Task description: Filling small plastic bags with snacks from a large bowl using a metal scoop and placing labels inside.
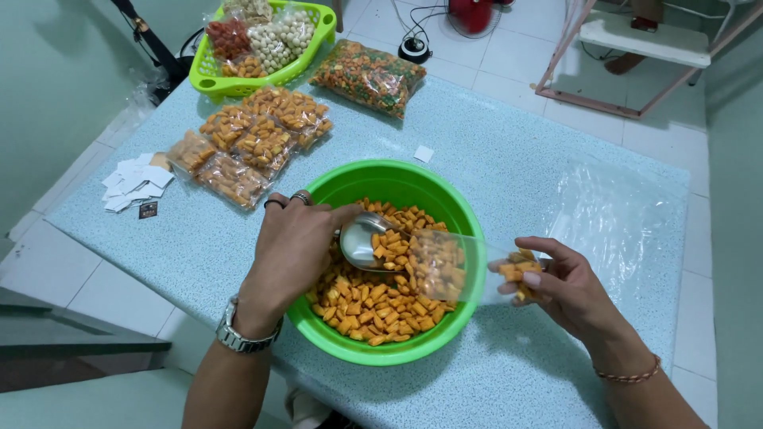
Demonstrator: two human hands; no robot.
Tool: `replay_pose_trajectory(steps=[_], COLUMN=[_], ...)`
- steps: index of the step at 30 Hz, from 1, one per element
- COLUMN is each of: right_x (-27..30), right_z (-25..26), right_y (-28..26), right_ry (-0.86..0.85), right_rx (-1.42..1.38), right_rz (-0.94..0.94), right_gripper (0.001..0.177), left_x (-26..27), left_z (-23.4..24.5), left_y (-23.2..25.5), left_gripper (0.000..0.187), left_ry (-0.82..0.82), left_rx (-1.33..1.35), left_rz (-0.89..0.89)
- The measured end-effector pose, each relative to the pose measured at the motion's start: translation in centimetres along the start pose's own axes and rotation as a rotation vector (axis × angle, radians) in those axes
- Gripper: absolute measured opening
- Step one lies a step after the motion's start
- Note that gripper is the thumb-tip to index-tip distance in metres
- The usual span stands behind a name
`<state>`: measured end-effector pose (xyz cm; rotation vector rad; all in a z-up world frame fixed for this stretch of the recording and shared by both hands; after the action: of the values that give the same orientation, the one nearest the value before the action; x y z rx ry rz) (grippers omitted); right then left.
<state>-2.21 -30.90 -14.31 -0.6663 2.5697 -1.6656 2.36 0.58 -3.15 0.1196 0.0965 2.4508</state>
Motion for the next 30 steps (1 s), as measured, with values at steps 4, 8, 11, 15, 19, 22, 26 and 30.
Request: replay_pose_trajectory(steps=[4,8,11,15,19,22,26,30], right_x=[0.2,0.3,0.9,1.0,0.8,0.9,1.1,1.1], right_z=[0.1,0.6,0.8,1.9,1.3,1.2,1.2,1.8], right_y=[-0.5,-0.7,-0.8,0.0,0.5,0.6,0.8,1.6], right_ry=[0.130,0.200,0.260,0.340,0.377,0.382,0.355,0.293], right_rx=[0.066,0.104,0.137,0.178,0.207,0.215,0.158,0.156], right_rz=[-0.080,-0.118,-0.182,-0.251,-0.312,-0.324,-0.277,-0.210], right_gripper=[0.059,0.066,0.069,0.071,0.069,0.071,0.070,0.070], left_x=[1.6,3.2,4.3,6.0,7.3,8.0,8.8,8.6], left_z=[0.7,2.6,1.6,2.1,2.4,1.8,1.9,2.1], left_y=[-0.8,-1.0,-2.4,-3.7,-3.8,-4.4,-4.5,-3.3], left_gripper=[0.060,0.059,0.061,0.065,0.067,0.067,0.073,0.069], left_ry=[-0.053,0.053,0.138,0.310,0.394,0.364,0.382,0.414], left_rx=[0.067,0.220,0.234,0.351,0.408,0.416,0.435,0.469], left_rz=[0.074,0.092,0.099,0.105,0.096,0.148,0.163,0.055])
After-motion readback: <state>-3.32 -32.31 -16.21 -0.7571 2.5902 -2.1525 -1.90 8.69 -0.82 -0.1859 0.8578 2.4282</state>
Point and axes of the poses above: each hand's wrist, its own x-axis away from the middle knuckle, its own z-axis out of the back of the hand, y = z × x, the point moved 9 cm from there along -x, towards the middle knuckle, and after that the axes turned 14 degrees about -z, right-handed, at the moved point
